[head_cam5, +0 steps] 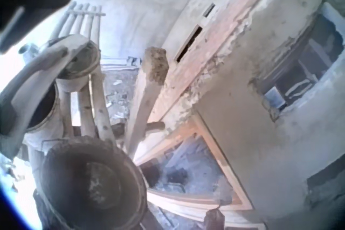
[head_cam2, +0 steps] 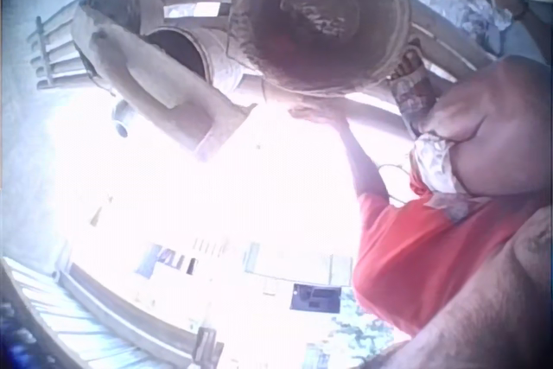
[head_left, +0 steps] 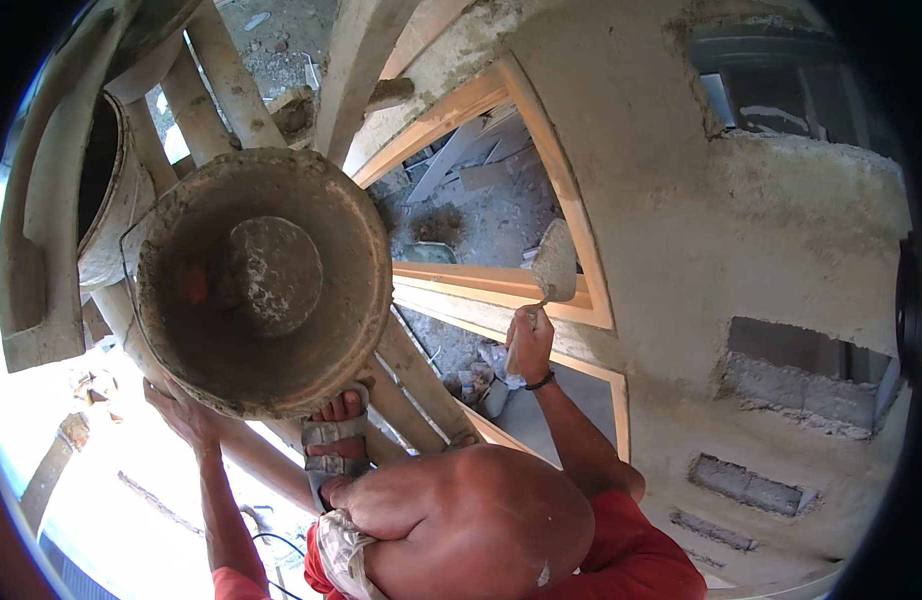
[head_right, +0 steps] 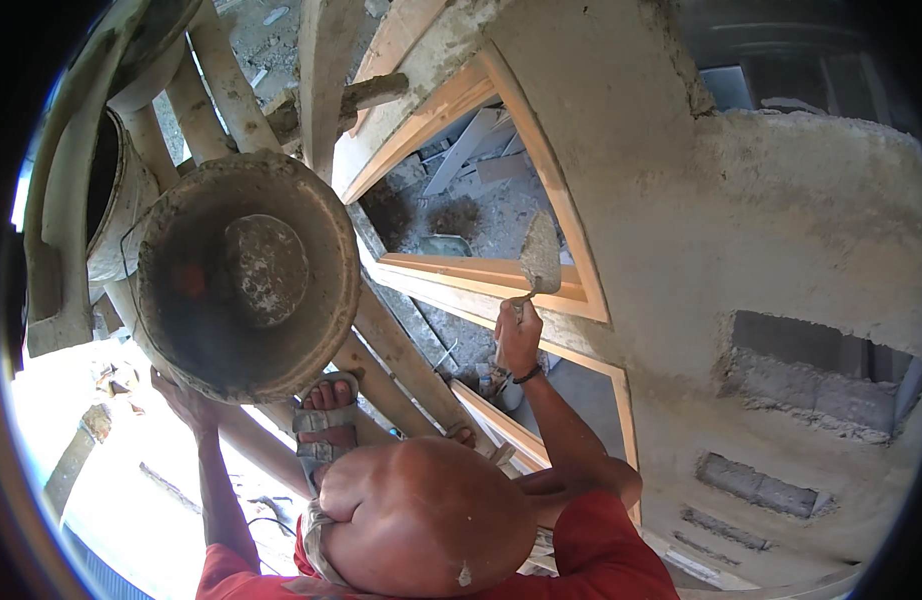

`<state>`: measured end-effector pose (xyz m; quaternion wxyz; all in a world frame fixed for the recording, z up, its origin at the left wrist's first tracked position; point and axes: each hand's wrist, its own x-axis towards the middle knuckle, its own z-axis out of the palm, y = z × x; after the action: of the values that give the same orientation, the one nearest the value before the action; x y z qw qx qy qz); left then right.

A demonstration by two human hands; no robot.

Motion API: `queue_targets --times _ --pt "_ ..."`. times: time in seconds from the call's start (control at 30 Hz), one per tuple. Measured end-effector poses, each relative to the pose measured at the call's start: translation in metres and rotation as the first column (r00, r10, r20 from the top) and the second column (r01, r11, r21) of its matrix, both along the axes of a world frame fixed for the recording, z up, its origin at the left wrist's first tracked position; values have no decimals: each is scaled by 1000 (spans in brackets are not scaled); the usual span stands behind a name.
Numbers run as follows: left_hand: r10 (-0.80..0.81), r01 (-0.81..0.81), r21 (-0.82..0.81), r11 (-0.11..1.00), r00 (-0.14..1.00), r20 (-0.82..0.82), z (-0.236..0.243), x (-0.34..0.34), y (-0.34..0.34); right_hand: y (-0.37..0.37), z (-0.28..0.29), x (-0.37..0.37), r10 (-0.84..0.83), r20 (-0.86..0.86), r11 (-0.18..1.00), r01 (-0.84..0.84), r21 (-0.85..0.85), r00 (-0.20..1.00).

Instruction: The person applies plaster to the edges of a window frame using a trowel, taking material from a bucket while perched on a bamboo scaffold.

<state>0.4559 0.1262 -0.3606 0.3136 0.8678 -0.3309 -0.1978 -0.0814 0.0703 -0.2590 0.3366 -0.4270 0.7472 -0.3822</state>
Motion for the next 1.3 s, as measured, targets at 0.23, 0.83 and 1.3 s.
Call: queue_targets --times 0.23,0.83,1.3 --pt "-41 41 -19 999 999 -1 -6 11 7 -25 -14 -25 -19 -57 997 15 -71 998" --pt "-78 82 -80 993 996 53 5 4 1 -40 -42 -19 -134 37 971 139 -195 990" --pt "-94 99 -91 991 994 58 11 1 -2 -62 -52 5 -174 190 953 214 -213 966"
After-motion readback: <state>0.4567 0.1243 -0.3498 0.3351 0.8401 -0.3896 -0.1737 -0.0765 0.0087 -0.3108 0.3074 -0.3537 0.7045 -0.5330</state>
